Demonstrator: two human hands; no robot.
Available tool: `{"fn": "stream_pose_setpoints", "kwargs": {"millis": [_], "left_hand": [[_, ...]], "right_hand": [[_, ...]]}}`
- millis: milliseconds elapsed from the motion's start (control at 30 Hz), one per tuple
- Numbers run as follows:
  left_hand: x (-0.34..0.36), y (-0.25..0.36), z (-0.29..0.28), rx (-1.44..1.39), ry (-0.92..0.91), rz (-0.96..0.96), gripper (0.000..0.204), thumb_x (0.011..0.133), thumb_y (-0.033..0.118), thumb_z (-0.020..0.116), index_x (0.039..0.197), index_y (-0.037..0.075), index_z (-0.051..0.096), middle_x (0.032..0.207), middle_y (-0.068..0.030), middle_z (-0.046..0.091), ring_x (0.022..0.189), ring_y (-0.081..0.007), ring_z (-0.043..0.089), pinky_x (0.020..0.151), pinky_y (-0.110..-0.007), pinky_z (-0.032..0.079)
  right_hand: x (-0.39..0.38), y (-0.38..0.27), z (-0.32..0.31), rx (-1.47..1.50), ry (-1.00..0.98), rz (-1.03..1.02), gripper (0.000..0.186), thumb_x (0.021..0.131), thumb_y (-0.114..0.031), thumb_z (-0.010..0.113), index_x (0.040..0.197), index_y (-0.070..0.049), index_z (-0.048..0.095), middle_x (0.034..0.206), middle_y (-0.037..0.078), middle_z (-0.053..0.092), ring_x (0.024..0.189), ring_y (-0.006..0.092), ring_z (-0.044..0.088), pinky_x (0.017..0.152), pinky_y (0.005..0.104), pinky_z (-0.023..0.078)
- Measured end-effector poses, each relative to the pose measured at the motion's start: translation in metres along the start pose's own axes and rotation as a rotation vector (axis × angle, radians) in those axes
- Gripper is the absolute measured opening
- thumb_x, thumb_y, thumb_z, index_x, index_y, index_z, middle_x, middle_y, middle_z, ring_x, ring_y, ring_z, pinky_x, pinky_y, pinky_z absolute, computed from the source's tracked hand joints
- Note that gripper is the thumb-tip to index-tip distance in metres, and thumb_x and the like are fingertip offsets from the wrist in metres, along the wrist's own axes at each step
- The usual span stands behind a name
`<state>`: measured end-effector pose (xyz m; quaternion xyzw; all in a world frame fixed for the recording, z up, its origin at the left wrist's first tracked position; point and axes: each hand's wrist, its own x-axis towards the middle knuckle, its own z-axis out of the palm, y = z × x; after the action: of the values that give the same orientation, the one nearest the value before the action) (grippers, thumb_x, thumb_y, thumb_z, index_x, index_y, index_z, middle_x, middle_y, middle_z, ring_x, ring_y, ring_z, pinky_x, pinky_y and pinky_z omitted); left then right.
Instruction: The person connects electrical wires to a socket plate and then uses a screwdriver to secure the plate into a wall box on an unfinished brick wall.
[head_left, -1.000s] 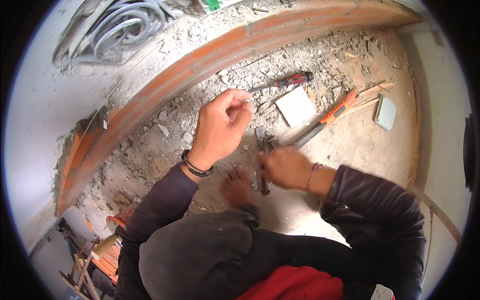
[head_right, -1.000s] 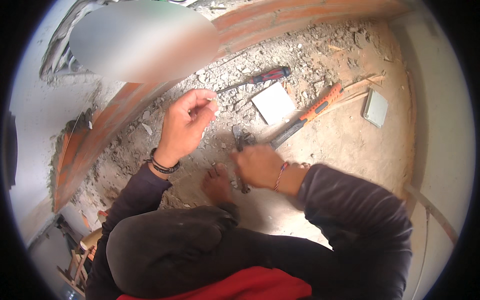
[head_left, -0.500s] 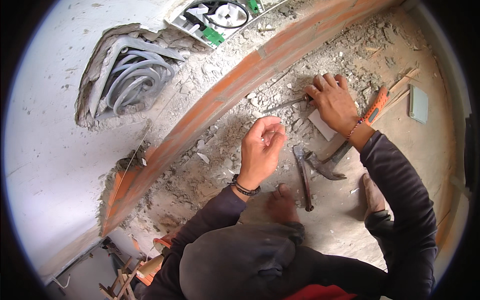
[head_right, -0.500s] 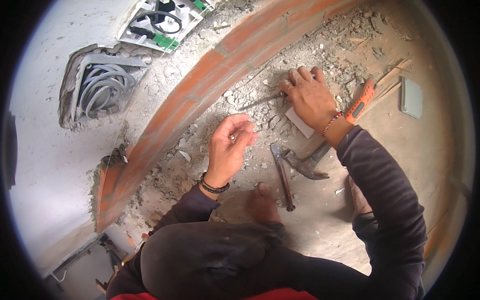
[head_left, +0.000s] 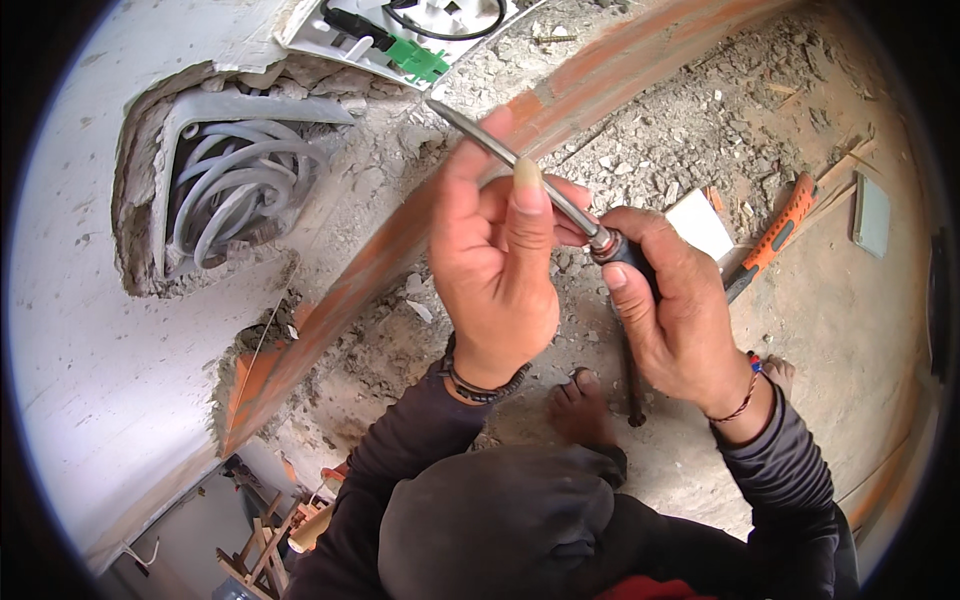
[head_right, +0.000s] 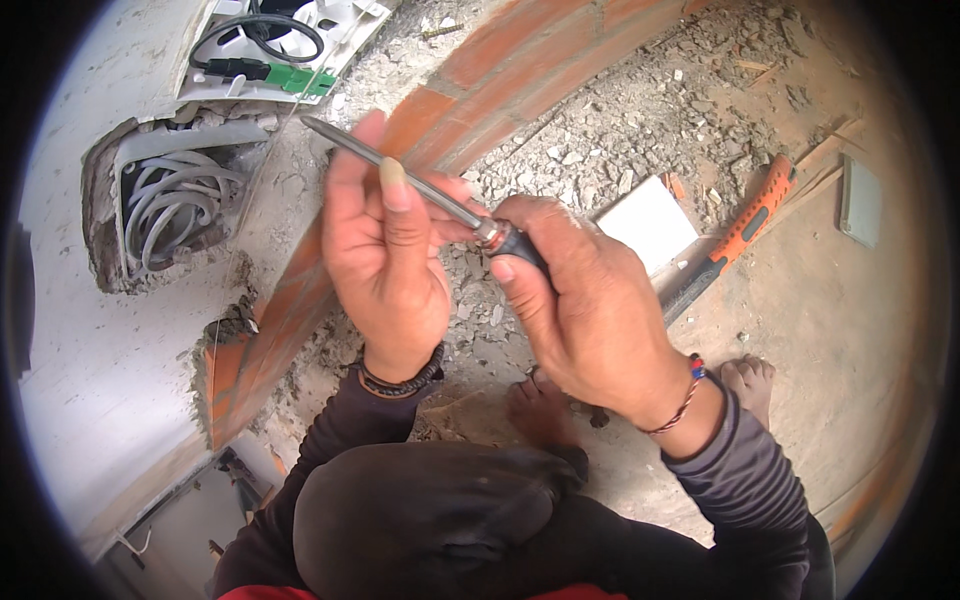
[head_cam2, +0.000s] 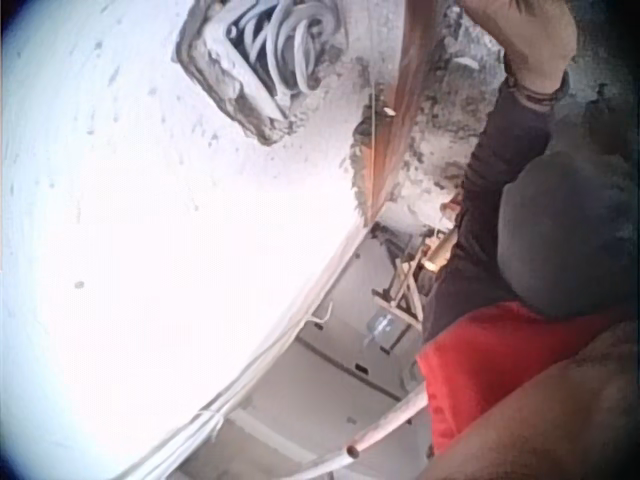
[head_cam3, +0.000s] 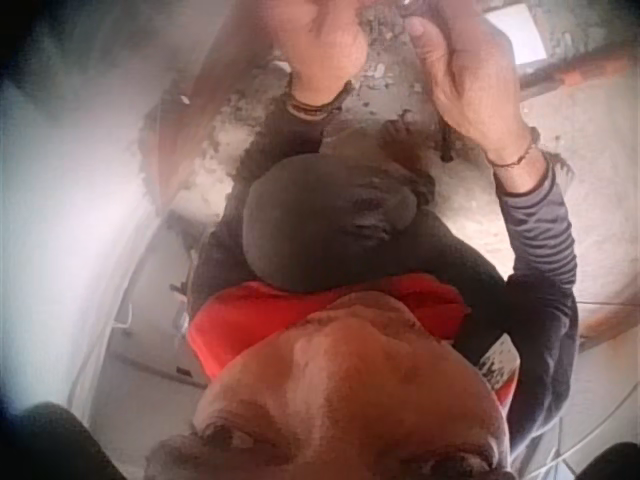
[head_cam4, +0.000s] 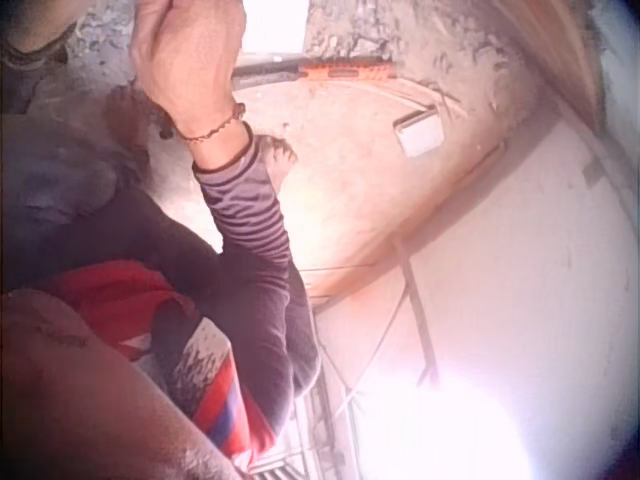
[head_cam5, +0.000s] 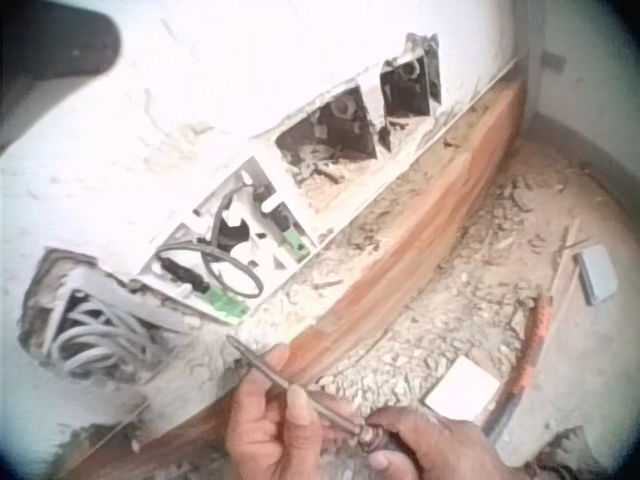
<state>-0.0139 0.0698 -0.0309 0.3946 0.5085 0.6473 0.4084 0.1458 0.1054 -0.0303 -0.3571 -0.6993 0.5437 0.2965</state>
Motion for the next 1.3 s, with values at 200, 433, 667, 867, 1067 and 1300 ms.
{"fn": "stream_pose_setpoints", "kwargs": {"millis": [200,433,667,867,1067,1300], "left_hand": [[0.014,0.000,-0.005,0.112,0.039,0.041,0.048,0.106,0.016,0.051,0.147,-0.002,0.034,0.087,-0.0110,0.067,0.073,-0.0113,0.066,0.065,-0.024,0.057],[0.019,-0.002,-0.007,0.095,0.030,0.062,0.048,0.105,0.016,0.052,0.146,-0.003,0.034,0.085,-0.0109,0.067,0.073,-0.0101,0.065,0.064,-0.023,0.056],[0.020,0.002,-0.006,0.107,0.033,0.046,0.048,0.105,0.016,0.052,0.145,-0.005,0.034,0.086,-0.0118,0.068,0.072,-0.0101,0.065,0.066,-0.022,0.053],[0.026,-0.002,-0.016,0.212,-0.051,0.100,0.046,0.106,0.019,0.050,0.142,-0.005,0.033,0.087,-0.0134,0.065,0.076,-0.0181,0.065,0.070,-0.031,0.057],[0.031,-0.007,-0.020,0.208,-0.061,0.139,0.043,0.105,0.016,0.051,0.139,-0.004,0.034,0.087,-0.0135,0.064,0.078,-0.0172,0.063,0.073,-0.033,0.055],[0.034,-0.012,-0.023,0.181,-0.072,0.170,0.041,0.105,0.016,0.052,0.137,-0.003,0.035,0.087,-0.0134,0.064,0.077,-0.0171,0.062,0.074,-0.033,0.054]], "right_hand": [[0.010,-0.002,0.014,0.055,0.039,0.033,0.026,0.098,-0.016,0.060,0.119,-0.001,0.059,0.086,0.020,0.065,0.075,0.0405,0.064,0.065,0.0428,0.050],[0.016,-0.001,0.013,0.067,0.023,0.026,0.025,0.098,-0.015,0.060,0.118,0.000,0.060,0.087,0.021,0.065,0.076,0.0417,0.064,0.066,0.0424,0.050],[0.016,-0.006,0.011,0.051,0.050,-0.008,0.026,0.095,-0.012,0.063,0.117,0.002,0.060,0.089,0.022,0.066,0.077,0.0419,0.065,0.068,0.0426,0.051],[0.020,0.007,0.021,0.040,0.082,-0.051,0.027,0.094,-0.010,0.065,0.117,0.003,0.062,0.092,0.022,0.067,0.078,0.0405,0.065,0.069,0.0426,0.052],[0.026,0.018,0.029,0.073,0.107,-0.079,0.027,0.094,-0.011,0.066,0.117,0.003,0.062,0.091,0.020,0.066,0.075,0.0370,0.064,0.068,0.0394,0.051],[0.027,0.027,0.037,0.081,0.150,-0.127,0.029,0.093,-0.012,0.066,0.118,0.002,0.063,0.089,0.018,0.065,0.073,0.0347,0.063,0.068,0.0377,0.051]]}}
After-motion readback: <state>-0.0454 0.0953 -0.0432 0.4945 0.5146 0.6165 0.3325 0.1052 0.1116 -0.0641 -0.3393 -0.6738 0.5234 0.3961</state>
